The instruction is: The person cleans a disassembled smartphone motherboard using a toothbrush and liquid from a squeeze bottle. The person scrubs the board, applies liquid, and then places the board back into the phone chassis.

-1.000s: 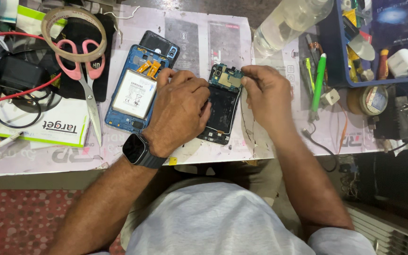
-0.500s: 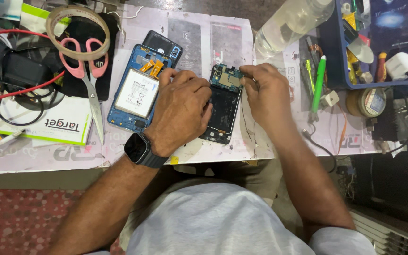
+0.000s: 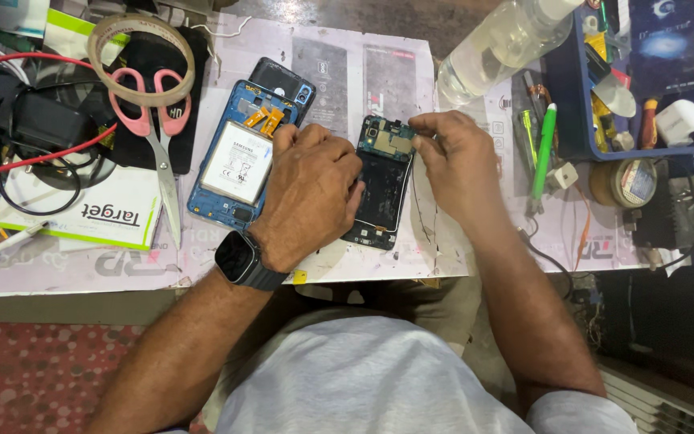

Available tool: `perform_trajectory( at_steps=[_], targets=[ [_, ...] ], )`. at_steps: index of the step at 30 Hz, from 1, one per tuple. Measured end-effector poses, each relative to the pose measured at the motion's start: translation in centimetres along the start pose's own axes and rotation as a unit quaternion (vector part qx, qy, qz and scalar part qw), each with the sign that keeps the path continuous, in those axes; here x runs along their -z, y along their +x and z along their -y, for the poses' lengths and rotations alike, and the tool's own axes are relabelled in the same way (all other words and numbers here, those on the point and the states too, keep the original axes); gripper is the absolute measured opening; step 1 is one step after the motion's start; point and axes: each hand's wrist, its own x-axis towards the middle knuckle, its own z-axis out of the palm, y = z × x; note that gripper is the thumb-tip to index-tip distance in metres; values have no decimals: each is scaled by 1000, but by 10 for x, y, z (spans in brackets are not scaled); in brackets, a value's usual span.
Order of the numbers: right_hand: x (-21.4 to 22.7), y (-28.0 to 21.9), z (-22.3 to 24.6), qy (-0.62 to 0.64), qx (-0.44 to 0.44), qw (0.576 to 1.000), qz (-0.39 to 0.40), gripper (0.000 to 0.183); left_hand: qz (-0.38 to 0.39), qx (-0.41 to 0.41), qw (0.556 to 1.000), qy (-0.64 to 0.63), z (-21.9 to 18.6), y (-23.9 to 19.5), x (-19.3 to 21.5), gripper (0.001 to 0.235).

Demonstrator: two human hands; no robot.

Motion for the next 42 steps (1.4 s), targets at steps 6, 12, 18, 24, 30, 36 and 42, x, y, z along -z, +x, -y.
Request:
perform_trajectory(
  at_steps=[6, 12, 18, 24, 30, 36, 42],
  targets=[
    [-1, 1, 8, -67, 25, 997, -9, 22, 0, 0, 1000, 3, 0, 1, 0, 11],
    [-1, -1, 17, -99, 32, 995, -5, 22, -2, 1, 1000, -6, 0, 1, 1, 10],
    [0, 1, 20, -90, 7, 996, 17, 23, 3, 3, 1000, -4, 0, 1, 0, 10],
    [3, 6, 19, -114, 29, 992, 36, 26, 2, 3, 1000, -2, -2, 0, 3, 15],
    [5, 10, 22, -141, 34, 988, 53, 27, 15, 9, 1000, 1, -3, 1, 7, 22],
    [8, 20, 23, -176, -1, 979, 107, 43, 24, 16, 1000, 11, -4, 2, 6, 20],
    [8, 31, 23, -201, -45, 967, 150, 55, 32, 20, 999, 12, -5, 1, 7, 19]
  ],
)
